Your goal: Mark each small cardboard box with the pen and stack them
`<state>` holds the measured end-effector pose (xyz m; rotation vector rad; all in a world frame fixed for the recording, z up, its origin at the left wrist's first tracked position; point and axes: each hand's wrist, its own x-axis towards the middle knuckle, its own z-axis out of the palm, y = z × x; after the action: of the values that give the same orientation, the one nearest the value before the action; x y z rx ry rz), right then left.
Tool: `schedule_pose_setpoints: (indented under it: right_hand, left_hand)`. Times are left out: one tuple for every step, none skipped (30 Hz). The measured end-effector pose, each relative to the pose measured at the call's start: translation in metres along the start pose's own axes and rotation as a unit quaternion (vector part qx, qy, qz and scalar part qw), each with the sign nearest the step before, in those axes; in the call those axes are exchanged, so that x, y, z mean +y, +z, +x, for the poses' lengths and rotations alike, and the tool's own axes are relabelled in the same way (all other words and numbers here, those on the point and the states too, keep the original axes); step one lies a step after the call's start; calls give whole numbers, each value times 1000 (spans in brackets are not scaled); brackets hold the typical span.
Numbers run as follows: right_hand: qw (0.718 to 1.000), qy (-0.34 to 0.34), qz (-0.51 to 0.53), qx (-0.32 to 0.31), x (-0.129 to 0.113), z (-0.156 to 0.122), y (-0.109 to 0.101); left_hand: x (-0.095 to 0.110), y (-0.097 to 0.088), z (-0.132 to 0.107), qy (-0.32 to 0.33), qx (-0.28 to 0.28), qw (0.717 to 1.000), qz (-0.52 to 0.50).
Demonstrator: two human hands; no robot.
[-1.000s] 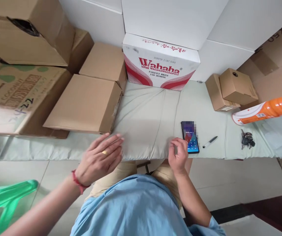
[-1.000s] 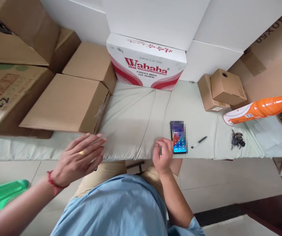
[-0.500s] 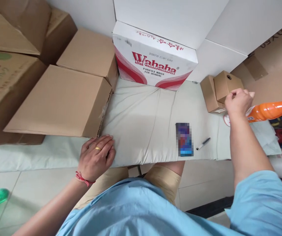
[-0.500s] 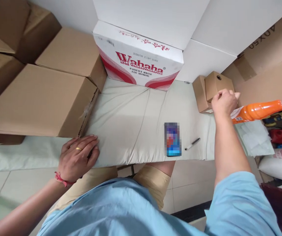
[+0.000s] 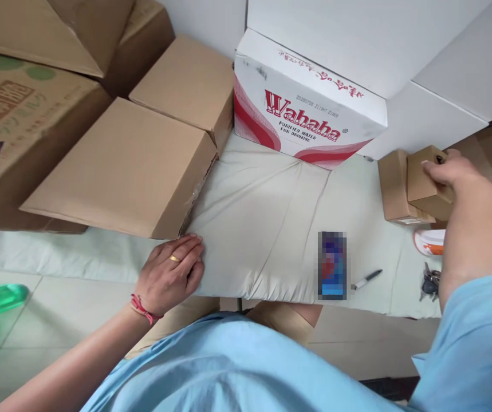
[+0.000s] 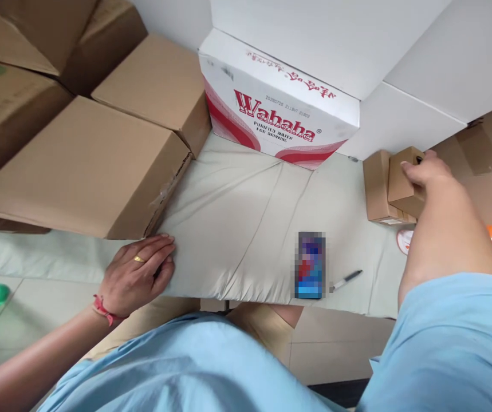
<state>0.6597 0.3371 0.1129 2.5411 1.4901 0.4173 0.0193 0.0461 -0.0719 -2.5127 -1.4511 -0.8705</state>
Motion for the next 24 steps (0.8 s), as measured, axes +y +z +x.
schedule_pose_setpoints:
  right_hand:
    - [999, 13, 13, -47, 0, 2, 0]
    - [996, 27, 23, -79, 0, 3, -1]
    - [994, 36, 29, -94, 0, 5, -1]
    - [995, 39, 27, -90, 0, 6, 0]
    - [995, 37, 23, -88, 1, 7, 1]
    - [995, 36, 18, -88, 1, 8, 3]
    - [995, 35, 14, -89, 0, 8, 6]
    - [996, 34, 12, -88, -1, 8, 8]
    - [996, 32, 13, -82, -3, 7, 10]
    - [997, 30, 16, -75, -6, 4, 11]
    - [997, 27, 20, -67, -11, -1, 11]
    - [998, 24, 23, -58, -16, -7, 10]
    - [998, 21, 25, -50, -21, -16, 8]
    - [999, 16, 25, -39, -27, -25, 5]
    - [999, 8, 24, -27, -33, -37, 2]
    - [1000, -1, 25, -14, -38, -50, -2]
    - [1000, -13, 28, 2, -42, -63, -5]
    - [999, -27, 35, 21, -45, -78, -9]
    - [997, -41, 44, 42, -46, -93, -12]
    - [995, -55, 55, 66, -47, -108, -16]
    - [991, -73, 70, 90, -46, -124, -20]
    - [985, -98, 91, 114, -46, -140, -24]
    - [975, -129, 116, 136, -46, -157, -29]
    - [963, -167, 145, 155, -47, -175, -34]
  left_hand:
    - [0, 0, 0, -3, 0, 1000, 2]
    - [1, -1, 1, -4, 0, 1000, 4]
    - [1, -2, 2, -4, -1, 1000, 7]
    - [2, -2, 3, -3, -3, 1000, 10]
    - [2, -3, 3, -2, -5, 1000, 12]
    - [2, -3, 4, 0, -6, 1000, 14]
    - [2, -3, 4, 1, -8, 1000, 14]
    - [2, -3, 3, 0, -8, 1000, 13]
    - [2, -3, 3, -1, -8, 1000, 12]
    - [2, -2, 2, -5, -7, 1000, 10]
    - [2, -1, 1, -11, -6, 1000, 6]
    - [2, 0, -1, -16, -5, 1000, 0]
    - [2, 1, -2, -21, -5, 1000, -7]
    - [2, 2, -4, -24, -4, 1000, -14]
    - [2, 3, -5, -28, -5, 999, -21]
    - [2, 3, -6, -32, -7, 999, -26]
    - [2, 4, -7, -37, -10, 999, -31]
    - [2, 5, -7, -45, -16, 998, -36]
    - [2, 5, -8, -52, -22, 997, -43]
    - [2, 6, -8, -59, -27, 997, -49]
    - [2, 6, -9, -64, -31, 996, -54]
    - [2, 7, -9, -66, -31, 996, -57]
    - [2, 8, -9, -64, -28, 996, -58]
    - [2, 9, -9, -62, -23, 996, -56]
